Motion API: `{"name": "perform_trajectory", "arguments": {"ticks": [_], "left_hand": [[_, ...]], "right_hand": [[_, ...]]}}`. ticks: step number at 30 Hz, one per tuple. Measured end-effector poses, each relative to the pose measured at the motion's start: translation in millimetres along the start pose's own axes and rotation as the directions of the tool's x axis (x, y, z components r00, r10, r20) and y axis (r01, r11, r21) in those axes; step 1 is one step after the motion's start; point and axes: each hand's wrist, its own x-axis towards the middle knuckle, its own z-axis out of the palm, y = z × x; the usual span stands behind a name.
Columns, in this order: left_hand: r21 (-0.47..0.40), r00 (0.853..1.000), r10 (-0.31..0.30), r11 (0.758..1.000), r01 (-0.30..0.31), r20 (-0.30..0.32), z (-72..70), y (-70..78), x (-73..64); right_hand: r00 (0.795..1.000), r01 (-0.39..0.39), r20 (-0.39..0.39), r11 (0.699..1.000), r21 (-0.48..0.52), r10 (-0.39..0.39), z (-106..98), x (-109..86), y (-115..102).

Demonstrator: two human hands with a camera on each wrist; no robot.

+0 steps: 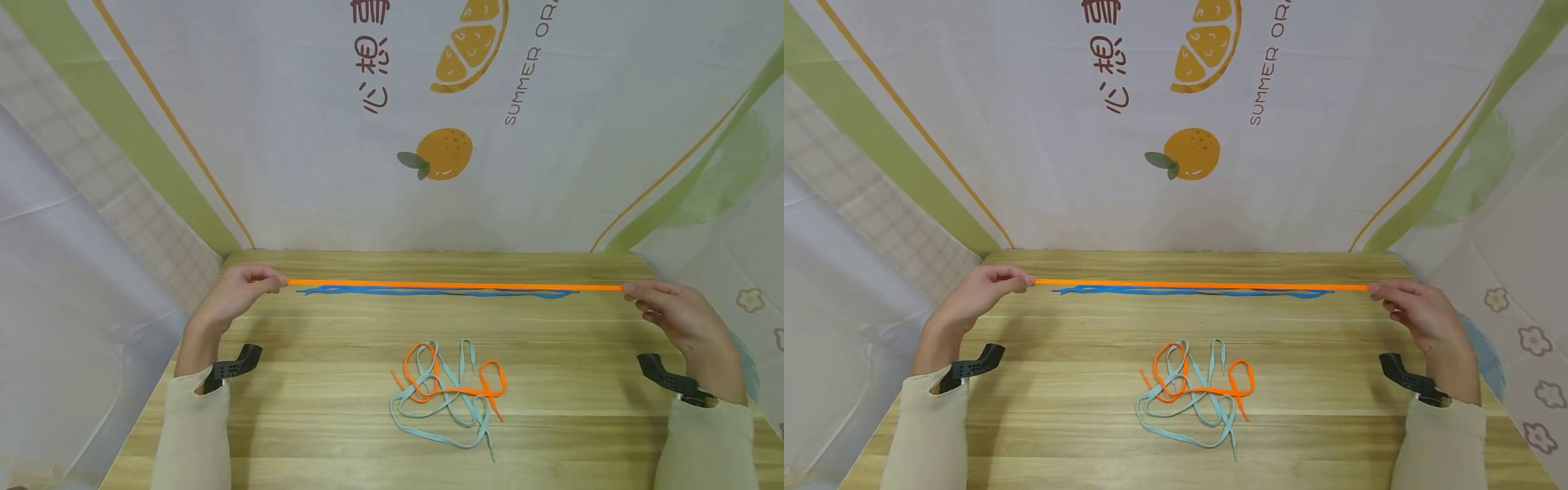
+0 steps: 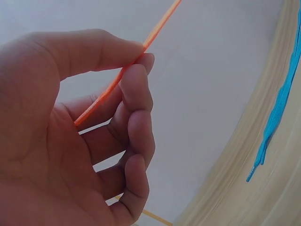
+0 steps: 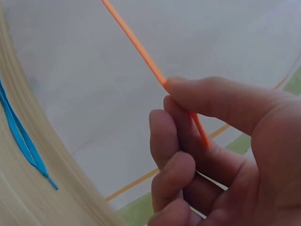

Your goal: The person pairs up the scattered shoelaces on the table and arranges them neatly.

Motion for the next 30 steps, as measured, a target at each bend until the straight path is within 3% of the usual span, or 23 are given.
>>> {"name": "perform_trajectory", "arguments": {"ticks": [7, 13, 21, 24, 28, 30], "left_hand": [[0.002, 1.000, -0.012, 1.000, 0.012, -0.016, -0.5, -1.8, 0.3], [0.072, 0.999, -0.029, 0.997, 0.032, -0.039, 3.0, -3.9, 3.5], [0.171, 0.996, -0.028, 0.984, 0.042, -0.082, 10.1, -7.5, 8.5], [0.227, 0.994, -0.018, 0.973, 0.041, -0.103, 12.3, -11.3, 10.8], [0.268, 0.991, -0.014, 0.962, 0.049, -0.133, 15.1, -15.9, 13.8], [0.279, 0.990, -0.017, 0.959, 0.055, -0.139, 16.3, -17.8, 15.2]], "right_hand": [[0.999, -0.023, -0.043, 1.000, 0.015, 0.023, -1.6, -0.1, 1.0], [0.996, -0.037, -0.084, 0.999, 0.001, 0.037, -0.3, -1.0, 1.9], [0.986, -0.080, -0.158, 0.985, -0.150, 0.056, 5.6, 0.9, 5.9], [0.979, -0.117, -0.193, 0.957, -0.266, 0.066, 5.4, 4.0, 8.2], [0.967, -0.192, -0.239, 0.881, -0.433, 0.093, 3.5, 8.6, 10.7], [0.961, -0.223, -0.254, 0.853, -0.471, 0.111, 3.1, 10.7, 12.0]]}}
